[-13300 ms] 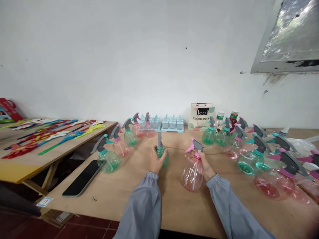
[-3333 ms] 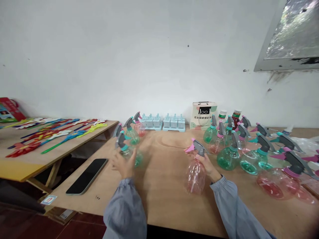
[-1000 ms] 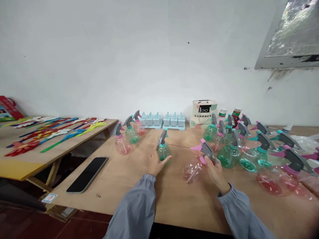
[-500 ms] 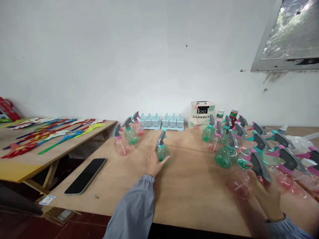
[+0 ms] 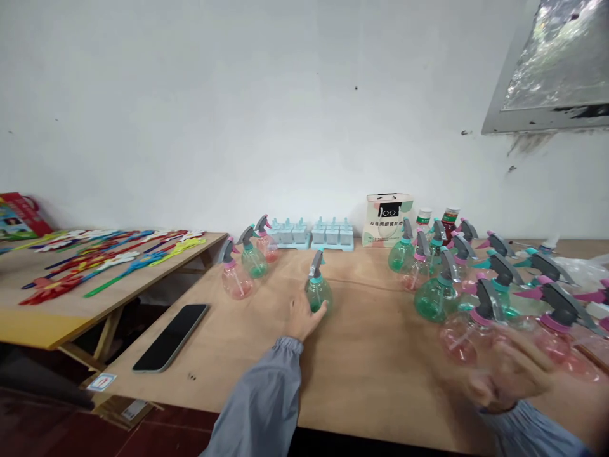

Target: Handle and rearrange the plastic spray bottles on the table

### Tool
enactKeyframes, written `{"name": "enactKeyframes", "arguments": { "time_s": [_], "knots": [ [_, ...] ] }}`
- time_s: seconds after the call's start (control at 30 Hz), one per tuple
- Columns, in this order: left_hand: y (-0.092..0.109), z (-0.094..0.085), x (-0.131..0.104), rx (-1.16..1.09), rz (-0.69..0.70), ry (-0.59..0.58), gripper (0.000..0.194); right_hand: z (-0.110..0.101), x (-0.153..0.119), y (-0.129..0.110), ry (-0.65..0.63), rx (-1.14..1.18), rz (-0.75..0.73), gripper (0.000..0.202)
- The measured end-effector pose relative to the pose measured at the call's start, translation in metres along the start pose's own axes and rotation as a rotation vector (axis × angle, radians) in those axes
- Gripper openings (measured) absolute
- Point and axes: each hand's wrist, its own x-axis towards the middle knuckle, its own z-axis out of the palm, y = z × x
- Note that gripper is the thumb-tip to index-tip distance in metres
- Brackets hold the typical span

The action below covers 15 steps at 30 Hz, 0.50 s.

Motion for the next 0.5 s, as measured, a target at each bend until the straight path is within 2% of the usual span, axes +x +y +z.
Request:
{"name": "enactKeyframes", "arguments": {
  "time_s": [0.03,0.07,0.1,0.17,0.23,0.3,0.37,0.43,0.5],
  "knots": [
    [0.004,0.001,-0.002,0.0,-0.003,-0.01,0.08,0.008,-0.006,-0.015,-0.019,0.055,-0.095,0.034],
    [0.008,0.003,-0.004,-0.001,-0.003,-0.018,0.08,0.021,-0.011,-0.033,-0.118,0.163,-0.166,0.032],
    [0.012,0.004,-0.006,-0.001,0.001,-0.025,0.08,0.038,-0.014,-0.051,-0.274,0.27,-0.246,0.036],
    [0.018,0.007,-0.01,0.007,0.025,-0.039,0.079,0.083,-0.018,-0.083,-0.388,0.336,-0.122,0.047],
    [0.023,0.011,-0.014,0.018,0.053,-0.058,0.078,0.133,-0.017,-0.103,-0.438,0.37,0.045,0.065],
    [0.026,0.014,-0.018,0.014,0.084,-0.091,0.078,0.176,-0.016,-0.109,-0.508,0.403,0.159,0.086],
    [0.027,0.019,-0.022,-0.002,0.135,-0.145,0.081,0.204,-0.016,-0.106,-0.53,0.471,0.223,0.088],
    [0.024,0.021,-0.023,-0.047,0.196,-0.179,0.086,0.215,-0.017,-0.1,-0.537,0.537,0.266,0.08],
    [0.016,0.018,-0.019,-0.13,0.228,-0.118,0.09,0.216,-0.018,-0.096,-0.551,0.584,0.286,0.07]
  ]
}}
